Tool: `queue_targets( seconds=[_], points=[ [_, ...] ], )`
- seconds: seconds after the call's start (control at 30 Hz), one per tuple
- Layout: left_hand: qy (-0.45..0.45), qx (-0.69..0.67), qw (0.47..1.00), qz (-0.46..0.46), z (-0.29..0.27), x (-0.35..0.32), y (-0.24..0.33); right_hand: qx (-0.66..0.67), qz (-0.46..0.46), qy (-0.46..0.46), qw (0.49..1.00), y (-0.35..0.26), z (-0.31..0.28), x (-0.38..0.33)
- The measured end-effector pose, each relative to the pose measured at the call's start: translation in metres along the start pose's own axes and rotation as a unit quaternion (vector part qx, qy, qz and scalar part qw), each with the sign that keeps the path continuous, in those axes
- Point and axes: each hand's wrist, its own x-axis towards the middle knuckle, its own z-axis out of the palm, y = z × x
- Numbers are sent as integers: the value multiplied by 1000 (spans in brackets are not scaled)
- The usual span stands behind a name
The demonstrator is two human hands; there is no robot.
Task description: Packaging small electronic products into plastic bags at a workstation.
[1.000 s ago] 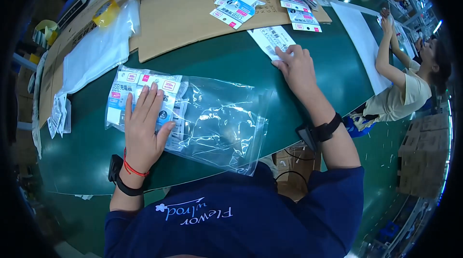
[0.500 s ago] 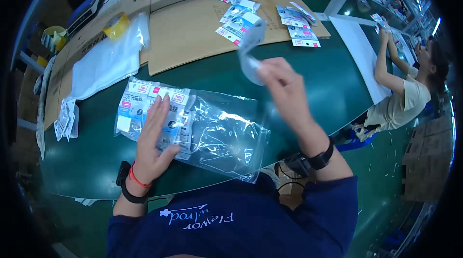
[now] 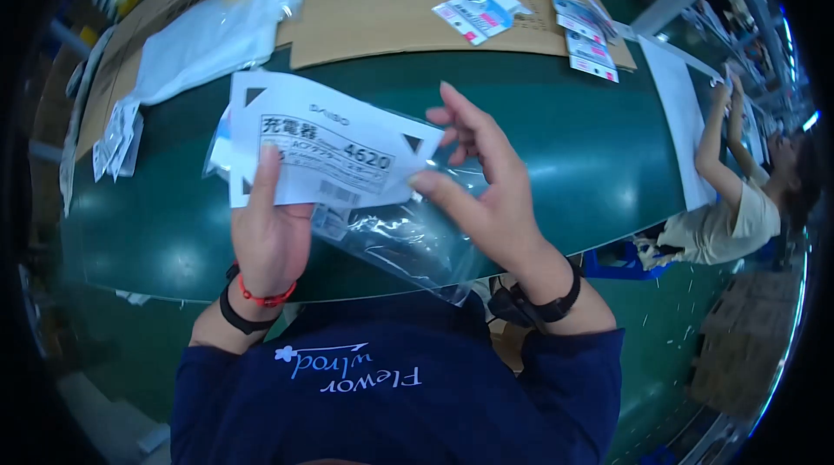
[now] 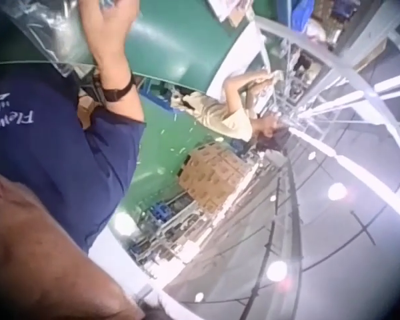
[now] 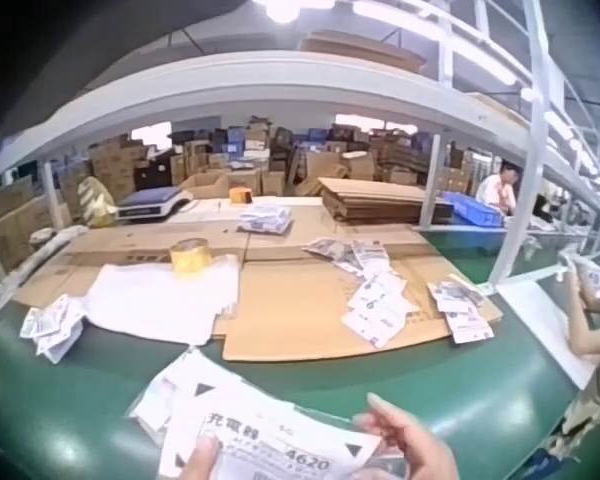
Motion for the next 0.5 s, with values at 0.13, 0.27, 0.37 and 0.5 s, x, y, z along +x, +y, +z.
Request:
queue_targets(
  seconds=[0.13,0.27,0.37,0.5],
  points=[
    [-37,-18,999,-14,-2,-4,-3,147,183,-112,966,21,-9,-10],
    [-45,-53,997,-34,7,-5,-5,189,146,-19,971,19,5,-16],
    [-41,-69,996,-44,11,-4,-6,184,150,-40,971,18,7,-23],
    [-42,-74,995,-45,12,-4,-5,175,175,-58,967,18,3,-20]
  ],
)
